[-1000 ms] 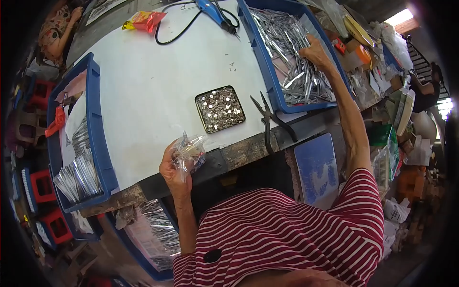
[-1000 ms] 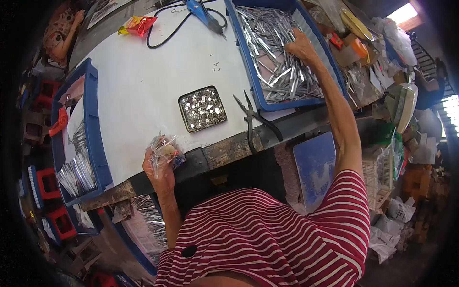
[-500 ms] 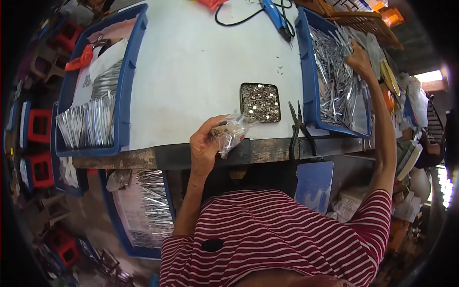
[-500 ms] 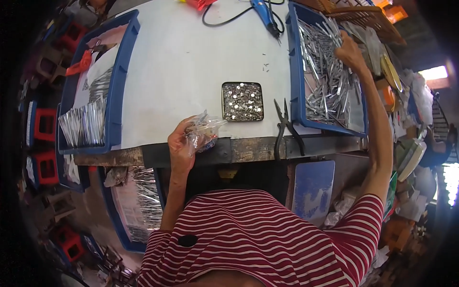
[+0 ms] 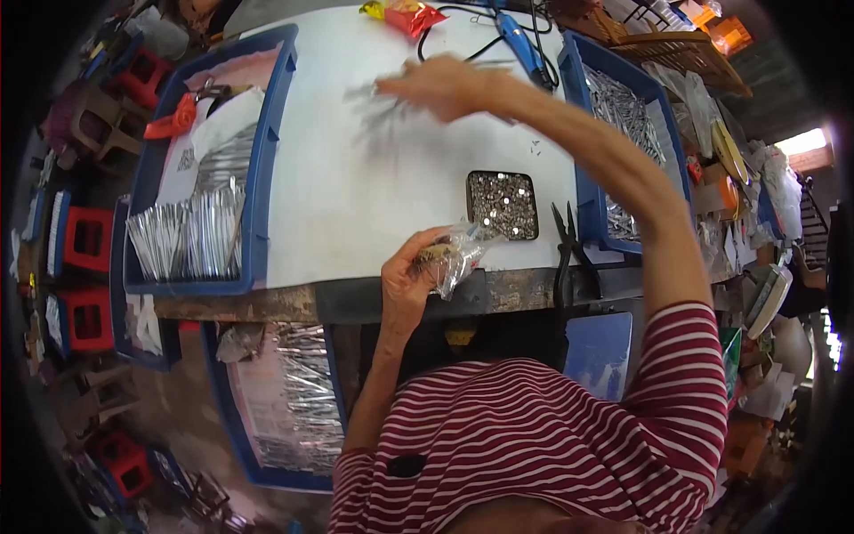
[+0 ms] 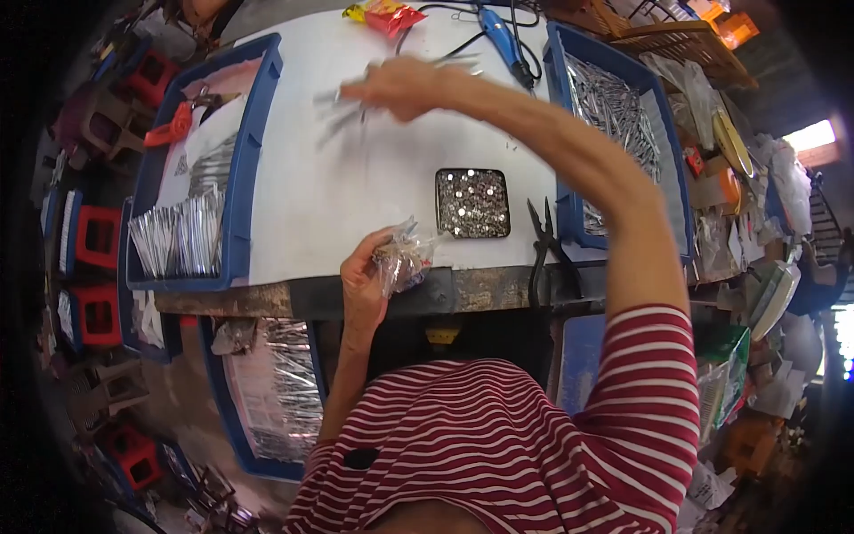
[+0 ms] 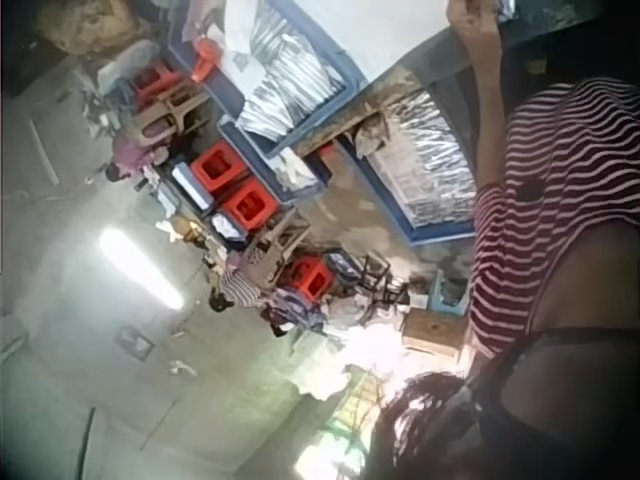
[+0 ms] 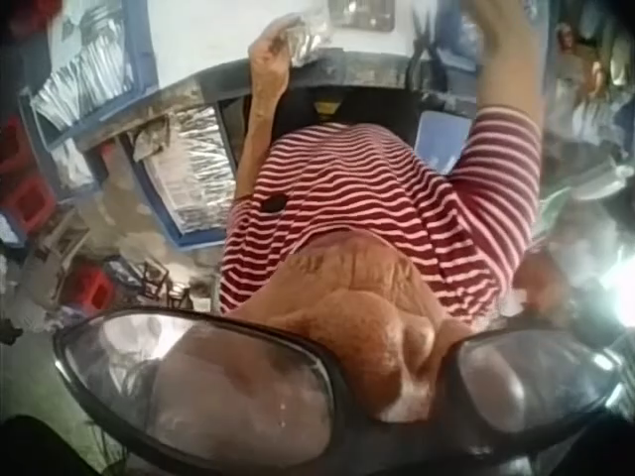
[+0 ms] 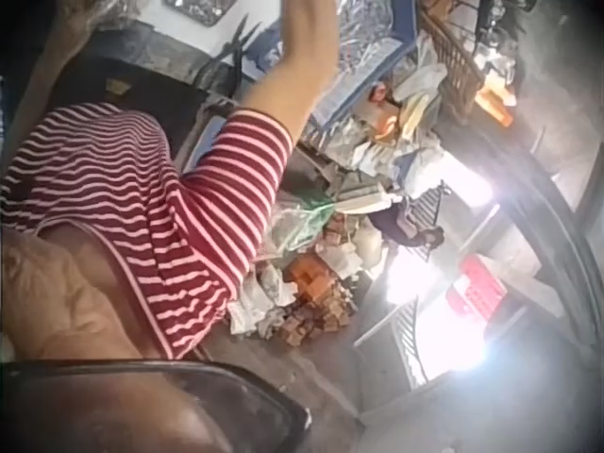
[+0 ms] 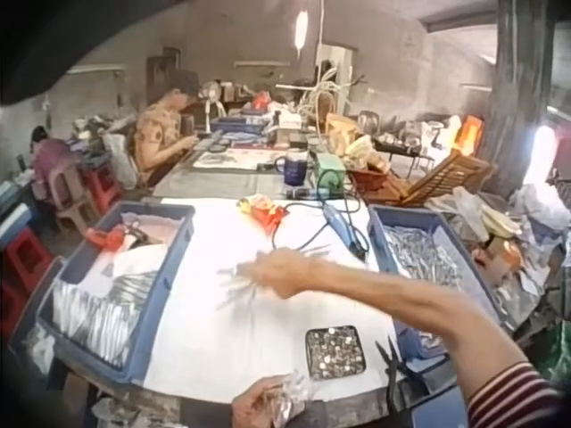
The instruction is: Sorting and arranging metal strips into trays and bags.
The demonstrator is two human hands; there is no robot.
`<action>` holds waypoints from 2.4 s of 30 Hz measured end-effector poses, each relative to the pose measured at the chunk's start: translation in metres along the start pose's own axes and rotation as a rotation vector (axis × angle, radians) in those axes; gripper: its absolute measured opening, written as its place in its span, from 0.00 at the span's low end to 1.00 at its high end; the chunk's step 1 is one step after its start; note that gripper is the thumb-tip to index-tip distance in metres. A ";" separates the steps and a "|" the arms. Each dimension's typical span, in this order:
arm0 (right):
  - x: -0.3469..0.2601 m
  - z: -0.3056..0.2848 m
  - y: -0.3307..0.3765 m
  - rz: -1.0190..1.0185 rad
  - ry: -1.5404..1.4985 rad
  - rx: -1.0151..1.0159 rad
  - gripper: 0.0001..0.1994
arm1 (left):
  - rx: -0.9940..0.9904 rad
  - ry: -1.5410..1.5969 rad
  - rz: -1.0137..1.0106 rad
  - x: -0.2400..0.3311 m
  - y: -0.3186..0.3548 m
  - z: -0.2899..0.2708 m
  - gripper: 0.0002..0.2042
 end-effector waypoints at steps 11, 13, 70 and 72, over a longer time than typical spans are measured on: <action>-0.049 0.042 -0.004 -0.150 -0.145 -0.047 0.25 | 0.021 -0.146 0.007 -0.005 0.002 -0.007 0.16; -0.051 0.041 0.001 -0.174 -0.132 -0.044 0.26 | 0.015 -0.130 0.014 -0.004 0.001 -0.004 0.16; 0.334 0.123 0.194 1.332 -0.446 -0.126 0.34 | 0.151 -0.256 -0.043 -0.007 0.000 -0.003 0.25; 0.326 0.115 0.199 1.386 -0.396 -0.122 0.36 | 0.154 -0.243 -0.010 -0.007 0.000 -0.003 0.26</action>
Point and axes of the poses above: each hand's wrist, its own y-axis away from the middle knuckle, its own z-axis out of the palm, x = y × z, the point moved 7 cm from there along -y, towards the middle knuckle, and after that the axes turned 11 degrees about z, right-handed, at the moved point
